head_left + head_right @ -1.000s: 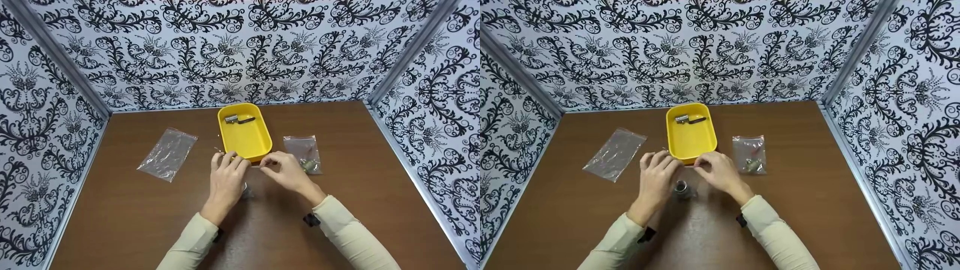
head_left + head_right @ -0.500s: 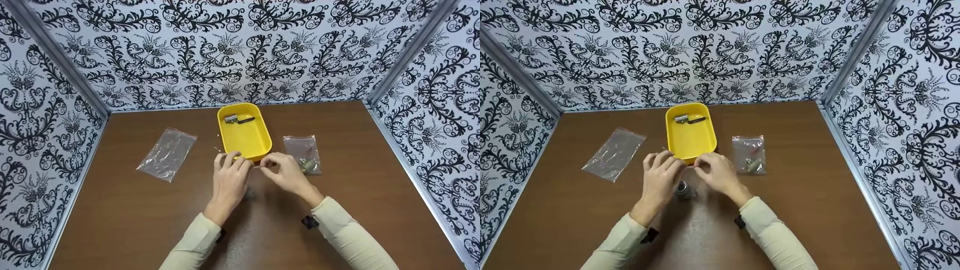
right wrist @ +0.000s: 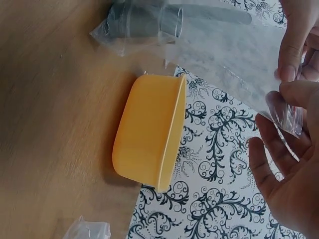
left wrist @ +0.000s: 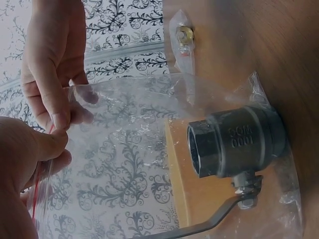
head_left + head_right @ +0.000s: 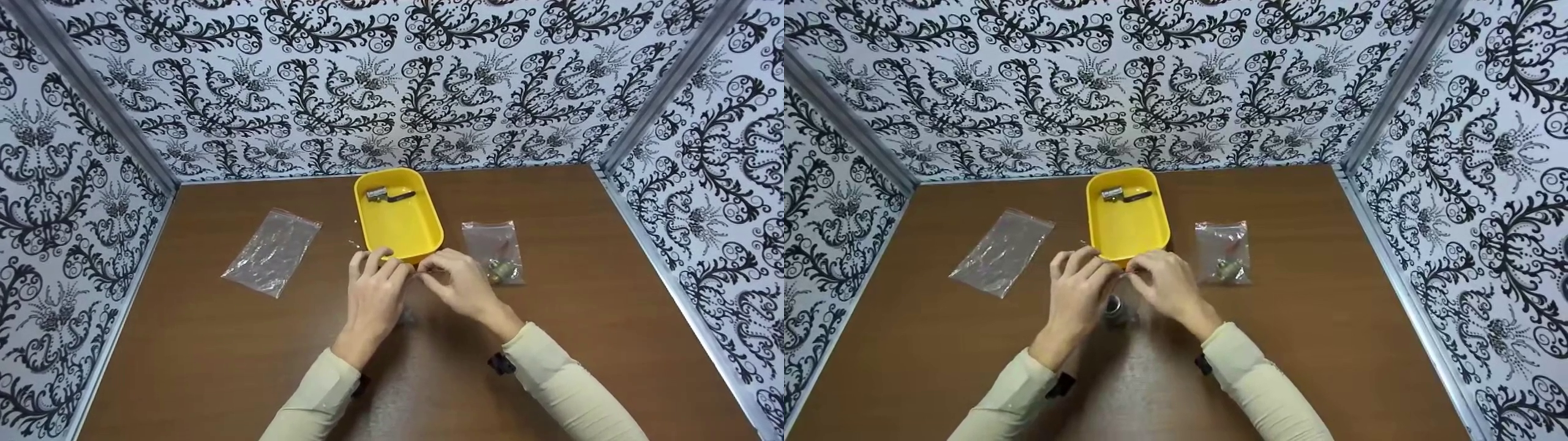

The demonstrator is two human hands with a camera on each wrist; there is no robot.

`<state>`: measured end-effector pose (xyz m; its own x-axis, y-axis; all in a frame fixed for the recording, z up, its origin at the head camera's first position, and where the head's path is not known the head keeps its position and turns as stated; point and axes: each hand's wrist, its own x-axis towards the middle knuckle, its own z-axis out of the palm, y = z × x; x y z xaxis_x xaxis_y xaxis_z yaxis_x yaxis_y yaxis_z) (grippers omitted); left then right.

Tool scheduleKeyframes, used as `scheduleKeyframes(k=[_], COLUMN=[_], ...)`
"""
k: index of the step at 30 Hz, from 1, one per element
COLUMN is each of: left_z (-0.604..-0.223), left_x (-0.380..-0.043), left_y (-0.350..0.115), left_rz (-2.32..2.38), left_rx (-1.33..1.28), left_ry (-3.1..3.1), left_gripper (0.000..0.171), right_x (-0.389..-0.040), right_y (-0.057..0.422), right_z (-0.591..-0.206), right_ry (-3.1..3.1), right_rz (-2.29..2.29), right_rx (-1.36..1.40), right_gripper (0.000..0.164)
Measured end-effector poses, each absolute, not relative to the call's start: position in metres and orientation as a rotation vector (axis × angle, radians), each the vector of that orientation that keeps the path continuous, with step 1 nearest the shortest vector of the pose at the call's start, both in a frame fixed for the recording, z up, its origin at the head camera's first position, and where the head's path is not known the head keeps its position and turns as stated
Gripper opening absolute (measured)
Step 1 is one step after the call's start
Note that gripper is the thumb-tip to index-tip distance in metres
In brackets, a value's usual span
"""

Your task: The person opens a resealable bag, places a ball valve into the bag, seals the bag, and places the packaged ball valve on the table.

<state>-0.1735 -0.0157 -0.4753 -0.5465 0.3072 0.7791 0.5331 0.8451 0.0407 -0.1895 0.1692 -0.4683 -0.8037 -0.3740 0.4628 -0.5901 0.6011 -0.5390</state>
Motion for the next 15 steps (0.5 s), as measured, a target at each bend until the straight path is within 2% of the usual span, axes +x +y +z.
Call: scheduleKeyframes(k=[9,15], left_z=[-0.476,-0.477], left_x=[-0.174,-0.175], left_y=[-0.015,-0.016], left_rz=[-0.378,-0.393], left_rx=[-0.61,-0.614], left_ry=[-2.169,-2.155], left_gripper=[0.012,0.019], right_x=[-0.189,-0.189], right_y=[0.18,0.182], right_z=[-0.464,-0.464], right_ry=[-2.584,-2.613], right_rz=[1.024,1.03], right_rx=[0.758,0.758], right_gripper=[0.005,0.006])
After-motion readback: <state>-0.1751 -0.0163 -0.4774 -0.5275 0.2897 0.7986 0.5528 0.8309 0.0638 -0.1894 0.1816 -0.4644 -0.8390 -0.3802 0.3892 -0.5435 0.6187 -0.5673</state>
